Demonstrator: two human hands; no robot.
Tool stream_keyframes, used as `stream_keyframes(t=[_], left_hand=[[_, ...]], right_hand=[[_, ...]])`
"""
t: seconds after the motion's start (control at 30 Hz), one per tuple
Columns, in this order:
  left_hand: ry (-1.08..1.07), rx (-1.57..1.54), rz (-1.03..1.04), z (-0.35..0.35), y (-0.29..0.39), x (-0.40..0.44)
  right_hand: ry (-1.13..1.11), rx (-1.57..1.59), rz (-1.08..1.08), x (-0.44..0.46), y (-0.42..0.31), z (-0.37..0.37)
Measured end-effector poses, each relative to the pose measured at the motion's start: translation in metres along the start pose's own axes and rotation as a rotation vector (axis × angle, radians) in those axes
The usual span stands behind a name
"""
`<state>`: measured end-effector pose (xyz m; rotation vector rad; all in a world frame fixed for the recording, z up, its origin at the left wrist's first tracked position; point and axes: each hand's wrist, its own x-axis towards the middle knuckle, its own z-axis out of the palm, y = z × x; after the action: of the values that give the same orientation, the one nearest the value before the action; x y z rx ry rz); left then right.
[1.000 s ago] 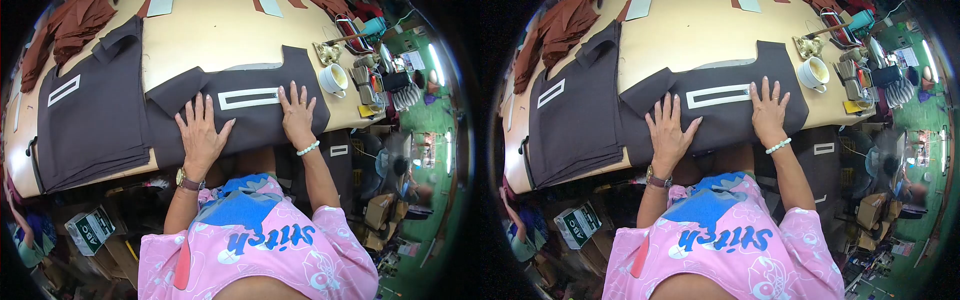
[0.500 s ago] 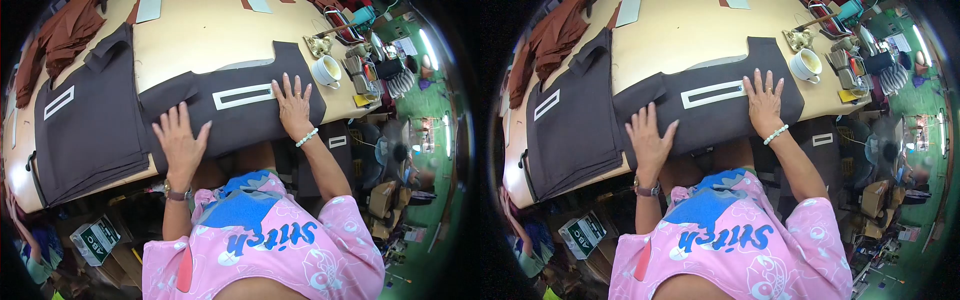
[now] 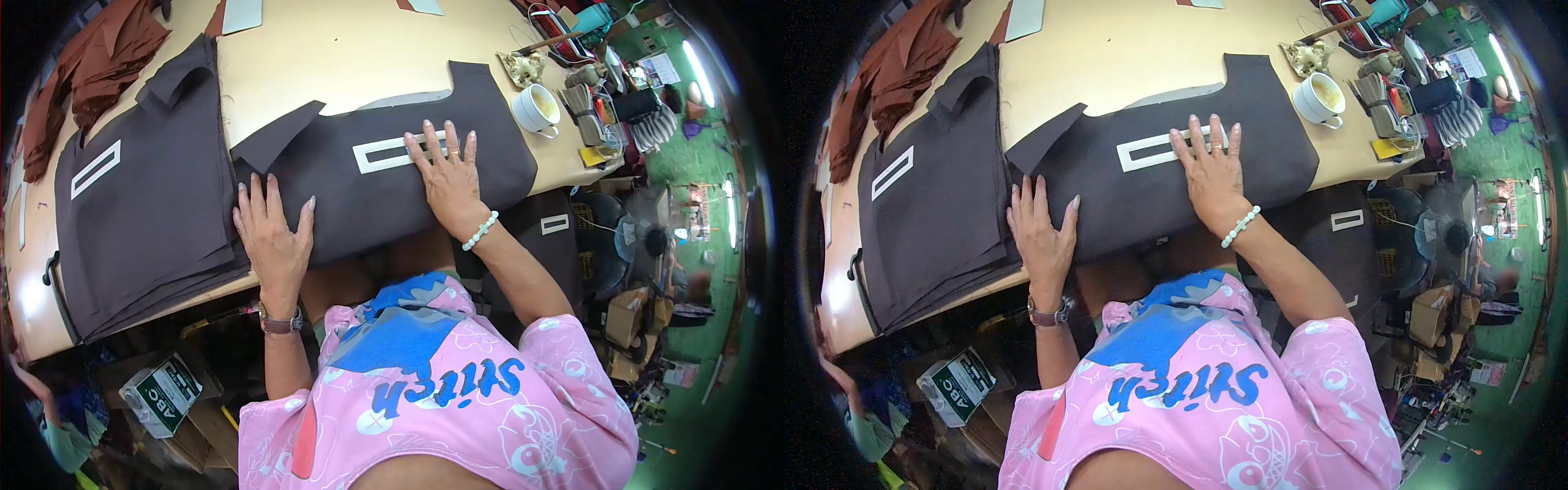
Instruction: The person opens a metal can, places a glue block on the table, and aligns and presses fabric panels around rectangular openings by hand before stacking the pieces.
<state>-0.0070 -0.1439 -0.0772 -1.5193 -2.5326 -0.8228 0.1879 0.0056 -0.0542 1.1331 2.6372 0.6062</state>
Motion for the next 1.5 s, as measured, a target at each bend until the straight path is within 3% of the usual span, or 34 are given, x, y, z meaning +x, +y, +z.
stream_keyframes(t=[0.53,0.63,0.67,0.77,0.83,0.9,1.0,1.1,1.13,1.23,1.3,1.37,1.43,1.5], left_hand=[[0.046,0.055,0.058,0.004,-0.001,-0.001],[0.073,0.077,0.068,0.005,-0.001,-0.001],[0.071,0.093,0.079,0.003,-0.001,0.001],[0.060,0.111,0.065,-0.001,-0.003,0.006],[0.058,0.083,0.012,-0.003,-0.008,0.014],[0.160,0.203,-0.033,-0.003,-0.010,0.025],[0.186,0.359,-0.076,0.007,-0.015,0.032],[0.153,0.194,-0.046,0.010,-0.015,0.035],[0.146,0.082,-0.050,0.006,-0.010,0.037],[0.300,-0.367,-0.107,0.011,-0.014,0.046],[0.193,-0.625,-0.199,-0.008,-0.016,0.055],[0.234,-0.615,-0.210,-0.018,-0.022,0.062],[0.342,-0.713,-0.166,-0.011,-0.036,0.069],[0.270,-0.779,-0.107,-0.029,-0.013,0.068]], right_hand=[[0.059,0.073,-0.149,0.012,-0.054,-0.024],[0.071,0.352,-0.234,0.009,-0.042,-0.025],[-0.047,0.631,-0.328,0.007,-0.030,-0.028],[0.161,0.908,-0.284,0.012,0.011,-0.005],[0.393,0.985,-0.038,0.012,0.055,0.006],[0.514,0.605,0.285,0.011,0.094,0.050],[0.278,0.393,0.586,0.003,0.132,0.078],[0.263,0.384,0.580,0.008,0.133,0.092],[0.360,0.399,0.530,0.008,0.130,0.081],[0.570,0.679,0.483,0.024,0.126,0.084],[0.651,0.899,0.501,0.034,0.127,0.078],[0.703,1.102,0.539,0.047,0.131,0.076],[0.431,1.285,0.624,0.048,0.130,0.052],[0.311,1.403,0.574,0.058,0.127,0.067]])
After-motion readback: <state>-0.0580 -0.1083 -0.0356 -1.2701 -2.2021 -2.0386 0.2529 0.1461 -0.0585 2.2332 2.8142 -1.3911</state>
